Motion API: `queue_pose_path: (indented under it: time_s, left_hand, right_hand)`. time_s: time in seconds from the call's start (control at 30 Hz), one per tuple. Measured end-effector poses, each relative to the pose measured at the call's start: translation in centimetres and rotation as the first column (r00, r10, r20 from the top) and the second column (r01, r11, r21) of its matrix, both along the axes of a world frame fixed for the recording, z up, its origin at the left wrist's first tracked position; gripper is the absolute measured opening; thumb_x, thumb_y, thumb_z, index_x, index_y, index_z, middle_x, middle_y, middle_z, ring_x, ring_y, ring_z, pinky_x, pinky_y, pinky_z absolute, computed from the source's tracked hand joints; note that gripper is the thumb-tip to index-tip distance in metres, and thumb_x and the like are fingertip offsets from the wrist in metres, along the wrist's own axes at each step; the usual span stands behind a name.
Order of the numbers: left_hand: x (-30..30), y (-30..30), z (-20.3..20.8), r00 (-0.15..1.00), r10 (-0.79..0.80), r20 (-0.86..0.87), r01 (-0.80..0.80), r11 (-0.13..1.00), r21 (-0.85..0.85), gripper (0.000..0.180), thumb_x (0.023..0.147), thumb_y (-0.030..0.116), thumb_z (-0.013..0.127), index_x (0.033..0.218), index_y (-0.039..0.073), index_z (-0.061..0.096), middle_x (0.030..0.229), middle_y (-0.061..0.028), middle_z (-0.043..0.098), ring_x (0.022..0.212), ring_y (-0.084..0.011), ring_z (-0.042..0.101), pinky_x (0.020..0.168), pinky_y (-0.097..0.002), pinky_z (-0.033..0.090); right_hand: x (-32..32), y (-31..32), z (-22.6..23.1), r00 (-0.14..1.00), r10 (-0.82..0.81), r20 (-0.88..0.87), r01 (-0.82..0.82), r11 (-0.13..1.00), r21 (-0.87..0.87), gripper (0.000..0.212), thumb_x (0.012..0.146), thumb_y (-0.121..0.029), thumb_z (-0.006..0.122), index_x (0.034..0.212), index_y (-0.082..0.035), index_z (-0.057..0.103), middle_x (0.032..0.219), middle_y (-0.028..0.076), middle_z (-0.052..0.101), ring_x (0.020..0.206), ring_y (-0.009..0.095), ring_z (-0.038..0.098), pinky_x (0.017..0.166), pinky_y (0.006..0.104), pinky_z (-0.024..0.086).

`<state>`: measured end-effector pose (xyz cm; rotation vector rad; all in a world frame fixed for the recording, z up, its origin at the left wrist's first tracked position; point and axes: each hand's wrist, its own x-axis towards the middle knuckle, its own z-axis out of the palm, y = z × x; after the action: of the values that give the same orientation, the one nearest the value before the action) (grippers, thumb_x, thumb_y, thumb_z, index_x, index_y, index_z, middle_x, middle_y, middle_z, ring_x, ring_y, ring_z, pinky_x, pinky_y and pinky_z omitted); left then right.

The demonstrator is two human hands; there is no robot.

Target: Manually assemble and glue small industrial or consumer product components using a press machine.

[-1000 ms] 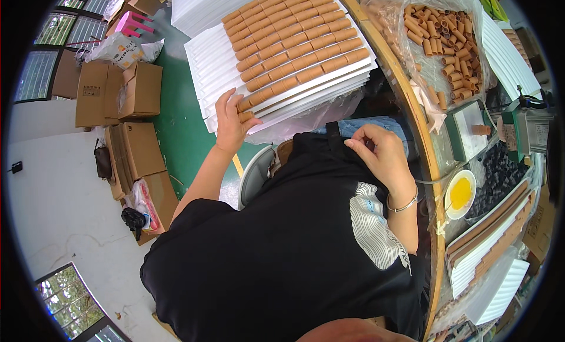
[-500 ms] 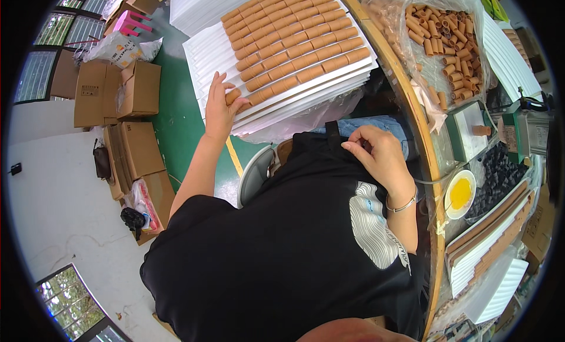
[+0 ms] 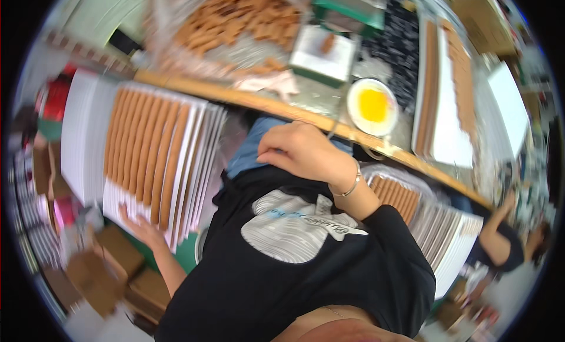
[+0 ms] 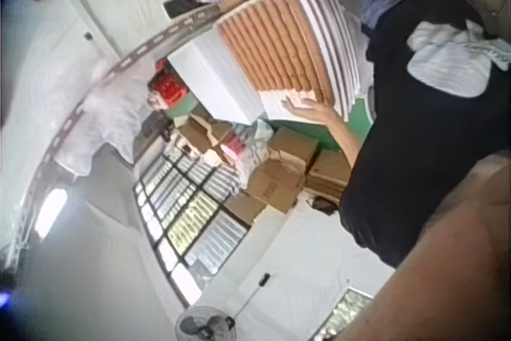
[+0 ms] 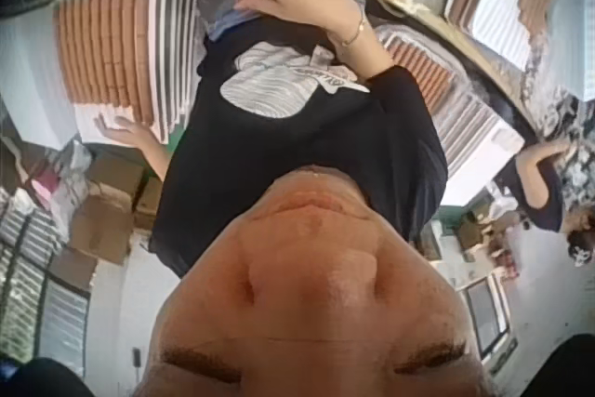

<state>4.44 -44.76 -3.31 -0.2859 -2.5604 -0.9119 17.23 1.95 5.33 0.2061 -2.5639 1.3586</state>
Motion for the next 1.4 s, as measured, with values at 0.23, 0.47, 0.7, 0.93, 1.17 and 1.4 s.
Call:
queue_pose_path:
  time_s: [0.23, 0.47, 0.7, 0.93, 1.17, 1.4]
  left_hand:
    - [-8.4, 24.2, 6.3, 0.749, -0.661, -0.050, 0.651, 0.747, -0.132, 0.018, 0.089, 0.000, 0.058, 0.106, -0.003, 0.063, 0.116, -0.0170, 0.060, 0.111, -0.0295, 0.057, 0.097, -0.0368, 0.043]
    - [-16.1, 46.2, 3.7, 0.448, -0.891, -0.076, 0.877, 0.455, -0.156, 0.023, 0.081, 0.003, 0.063, 0.104, 0.001, 0.062, 0.111, -0.0170, 0.059, 0.102, -0.0353, 0.057, 0.088, -0.0402, 0.046]
    - [-17.9, 50.3, 2.5, 0.707, -0.684, 0.179, 0.659, 0.544, -0.520, 0.030, 0.079, 0.029, 0.072, 0.093, 0.004, 0.064, 0.100, -0.0167, 0.059, 0.093, -0.0333, 0.060, 0.078, -0.0416, 0.050]
    - [-19.7, 50.0, 0.5, 0.717, -0.653, 0.246, 0.688, 0.604, -0.402, 0.035, 0.086, 0.036, 0.065, 0.097, 0.003, 0.058, 0.090, -0.0158, 0.067, 0.085, -0.0354, 0.064, 0.073, -0.0444, 0.049]
    - [-19.3, 48.6, 2.5, 0.700, -0.634, 0.327, 0.693, 0.496, -0.523, 0.033, 0.091, 0.031, 0.058, 0.111, 0.006, 0.059, 0.092, -0.0155, 0.066, 0.086, -0.0351, 0.063, 0.074, -0.0440, 0.049]
    - [-9.5, 45.2, 4.7, -0.151, -0.965, 0.214, 0.167, 0.188, 0.968, 0.018, 0.094, 0.014, 0.057, 0.109, 0.004, 0.059, 0.097, -0.0066, 0.066, 0.084, -0.0117, 0.062, 0.065, -0.0224, 0.049]
  right_hand:
    - [8.7, 17.0, -4.8, 0.412, -0.910, -0.050, 0.886, 0.387, 0.257, 0.009, 0.083, -0.013, 0.066, 0.091, -0.009, 0.069, 0.082, 0.011, 0.065, 0.072, 0.026, 0.064, 0.065, 0.0333, 0.050]
    - [7.3, 22.5, -6.7, 0.528, -0.849, -0.009, 0.604, 0.367, 0.708, 0.012, 0.081, -0.013, 0.067, 0.093, -0.016, 0.070, 0.088, 0.007, 0.061, 0.080, 0.028, 0.063, 0.070, 0.0393, 0.050]
    - [9.3, 22.6, -5.7, 0.457, -0.879, -0.134, 0.571, 0.174, 0.802, 0.011, 0.082, -0.019, 0.068, 0.083, -0.008, 0.066, 0.084, 0.008, 0.062, 0.073, 0.027, 0.063, 0.063, 0.0378, 0.049]
    - [10.6, 16.6, -5.2, 0.412, -0.909, -0.059, 0.911, 0.411, 0.032, 0.008, 0.079, -0.007, 0.071, 0.083, -0.003, 0.065, 0.086, 0.009, 0.061, 0.071, 0.021, 0.058, 0.065, 0.0292, 0.047]
    - [8.7, 12.4, -5.7, 0.495, -0.780, -0.383, 0.861, 0.382, 0.335, 0.012, 0.071, -0.005, 0.073, 0.081, -0.007, 0.066, 0.098, 0.008, 0.062, 0.092, 0.027, 0.057, 0.078, 0.0378, 0.043]
    - [8.9, 12.3, -5.5, 0.474, -0.794, -0.380, 0.871, 0.357, 0.338, 0.010, 0.074, -0.003, 0.069, 0.082, -0.008, 0.065, 0.101, 0.008, 0.062, 0.093, 0.030, 0.057, 0.079, 0.0401, 0.043]
